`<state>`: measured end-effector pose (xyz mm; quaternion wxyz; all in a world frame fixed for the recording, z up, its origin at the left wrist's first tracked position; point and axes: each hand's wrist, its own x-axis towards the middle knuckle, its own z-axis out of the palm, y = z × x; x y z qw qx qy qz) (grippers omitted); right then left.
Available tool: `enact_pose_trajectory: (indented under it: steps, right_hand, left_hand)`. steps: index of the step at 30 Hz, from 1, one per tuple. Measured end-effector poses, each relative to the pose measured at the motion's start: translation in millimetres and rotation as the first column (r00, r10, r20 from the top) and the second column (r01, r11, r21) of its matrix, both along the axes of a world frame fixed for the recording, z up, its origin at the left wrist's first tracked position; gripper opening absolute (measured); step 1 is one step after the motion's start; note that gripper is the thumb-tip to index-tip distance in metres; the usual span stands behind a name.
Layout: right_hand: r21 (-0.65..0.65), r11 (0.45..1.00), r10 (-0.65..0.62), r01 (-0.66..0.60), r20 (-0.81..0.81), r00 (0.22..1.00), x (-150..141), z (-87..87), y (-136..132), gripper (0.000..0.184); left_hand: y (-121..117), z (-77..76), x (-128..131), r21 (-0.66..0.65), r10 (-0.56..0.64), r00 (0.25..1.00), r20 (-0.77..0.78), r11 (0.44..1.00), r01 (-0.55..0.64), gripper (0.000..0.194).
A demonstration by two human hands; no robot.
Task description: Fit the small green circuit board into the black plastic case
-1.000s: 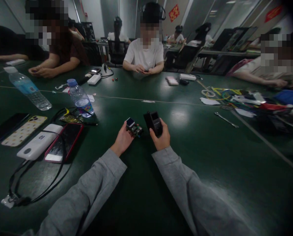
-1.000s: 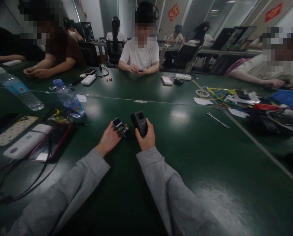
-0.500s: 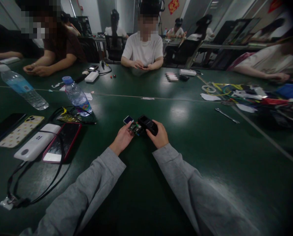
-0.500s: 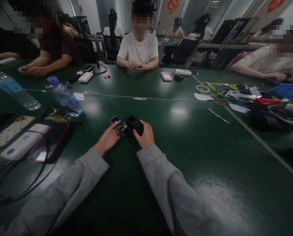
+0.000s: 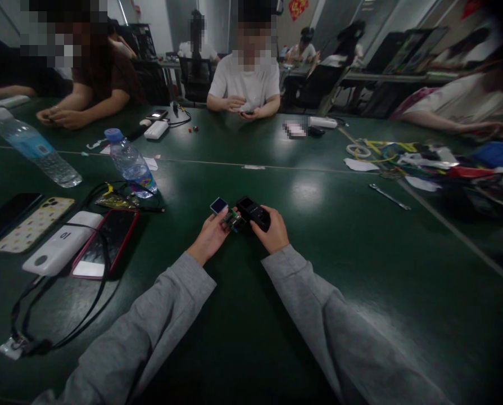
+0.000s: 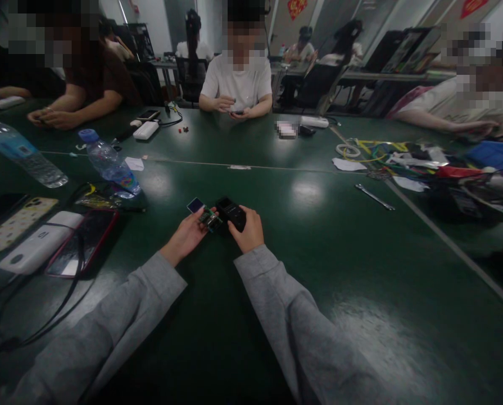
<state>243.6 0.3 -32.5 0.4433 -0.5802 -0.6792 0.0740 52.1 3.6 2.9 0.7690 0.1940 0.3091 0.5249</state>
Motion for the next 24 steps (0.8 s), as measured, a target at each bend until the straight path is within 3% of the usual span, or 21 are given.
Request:
enact_pose_trajectory:
  steps: [24]
  right_hand:
    - [-0.019, 1.0, -0.009, 0.009, 0.005, 1.0, 0.1, -0.4, -0.3, 0.048]
  left_hand:
    - [0.1, 0.0, -0.2, 0.017, -0.037, 0.999, -0.027, 0.999, 0.037, 0.02]
